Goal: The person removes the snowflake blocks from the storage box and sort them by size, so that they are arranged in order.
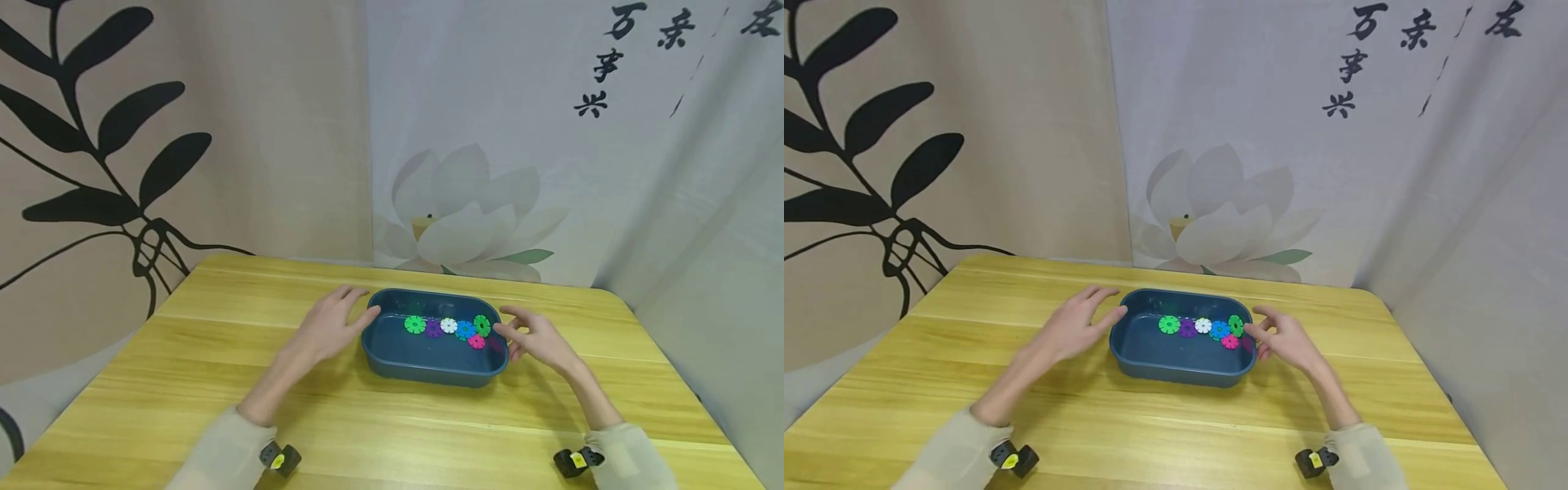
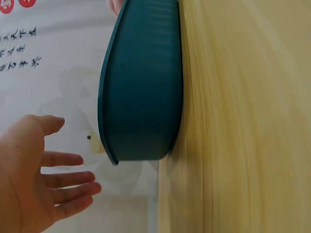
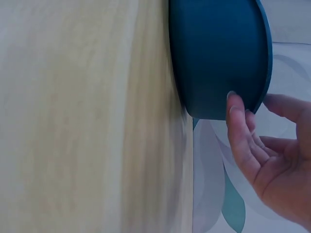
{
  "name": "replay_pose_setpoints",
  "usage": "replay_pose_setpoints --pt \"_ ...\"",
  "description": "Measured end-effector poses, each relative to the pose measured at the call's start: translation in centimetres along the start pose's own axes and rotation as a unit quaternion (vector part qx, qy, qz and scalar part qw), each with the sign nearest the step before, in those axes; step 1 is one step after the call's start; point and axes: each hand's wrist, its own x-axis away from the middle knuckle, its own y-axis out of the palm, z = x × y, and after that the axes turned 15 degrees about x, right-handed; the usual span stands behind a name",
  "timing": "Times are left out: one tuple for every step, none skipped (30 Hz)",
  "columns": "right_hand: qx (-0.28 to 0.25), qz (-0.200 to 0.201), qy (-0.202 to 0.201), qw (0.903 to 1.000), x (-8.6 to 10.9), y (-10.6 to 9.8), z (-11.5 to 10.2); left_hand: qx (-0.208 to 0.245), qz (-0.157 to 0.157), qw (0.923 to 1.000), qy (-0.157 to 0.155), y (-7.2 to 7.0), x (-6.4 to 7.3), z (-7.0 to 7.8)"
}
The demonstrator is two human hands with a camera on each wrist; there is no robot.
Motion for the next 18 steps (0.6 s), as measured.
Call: replay_pose_setpoints --pt "0.003 -0.003 -0.002 1.0000 0.0 0.1 0.0 0.002 -0.001 1.0000 0.003 0.2 -0.1 0.2" --pt "0.005 -0.005 -0.004 1.0000 -0.1 0.2 0.0 0.003 -0.001 1.0000 0.008 0.4 -0.2 0.3" --pt "0.006 -0.007 -0.005 0.9999 -0.1 0.3 0.1 0.004 -0.002 0.9999 0.011 0.6 -0.3 0.5" --pt "0.005 -0.007 -0.004 1.0000 -0.1 0.4 0.1 0.007 -0.003 0.9999 0.014 0.8 -0.5 0.6" --pt "0.004 -0.007 -0.002 1.0000 -0.2 0.4 0.1 0.009 -0.005 0.9998 0.015 1.0 -0.6 0.8" --pt "0.003 -0.007 -0.001 1.0000 -0.2 0.5 0.1 0.011 -0.006 0.9998 0.018 1.2 -0.7 1.0" --pt "0.003 -0.008 -0.001 1.0000 -0.2 0.6 0.1 0.014 -0.007 0.9997 0.019 1.4 -0.8 1.1" --pt "0.000 -0.009 0.001 1.0000 -0.2 0.7 0.1 0.016 -0.009 0.9997 0.018 1.6 -0.9 1.3" --pt "-0.002 -0.008 0.003 1.0000 -0.3 0.7 0.1 0.021 -0.011 0.9996 0.016 1.8 -1.0 1.4" --pt "-0.004 -0.008 0.005 1.0000 -0.3 0.8 0.1 0.024 -0.012 0.9995 0.015 2.0 -1.1 1.6" --pt "-0.006 -0.008 0.006 0.9999 -0.3 0.8 0.1 0.026 -0.013 0.9995 0.014 2.2 -1.2 1.7" --pt "-0.007 -0.009 0.004 0.9999 -0.3 0.8 0.1 0.028 -0.014 0.9994 0.013 2.4 -1.3 1.7" --pt "-0.008 -0.010 0.003 0.9999 -0.3 0.8 0.1 0.032 -0.017 0.9993 0.011 2.6 -1.4 1.8" --pt "-0.010 -0.010 0.003 0.9999 -0.3 0.8 0.0 0.037 -0.019 0.9991 0.010 2.8 -1.5 1.9" --pt "-0.011 -0.009 0.003 0.9999 -0.3 0.8 0.0 0.043 -0.022 0.9988 0.009 3.0 -1.6 1.9" --pt "-0.012 -0.010 0.003 0.9999 -0.2 0.8 -0.1 0.049 -0.025 0.9985 0.008 3.2 -1.7 2.0" --pt "-0.013 -0.010 0.002 0.9999 -0.2 0.8 -0.1 0.057 -0.030 0.9979 0.007 3.4 -1.8 1.9" --pt "-0.013 -0.011 0.001 0.9999 -0.2 0.8 -0.2 0.068 -0.036 0.9970 0.006 3.6 -1.9 1.9"
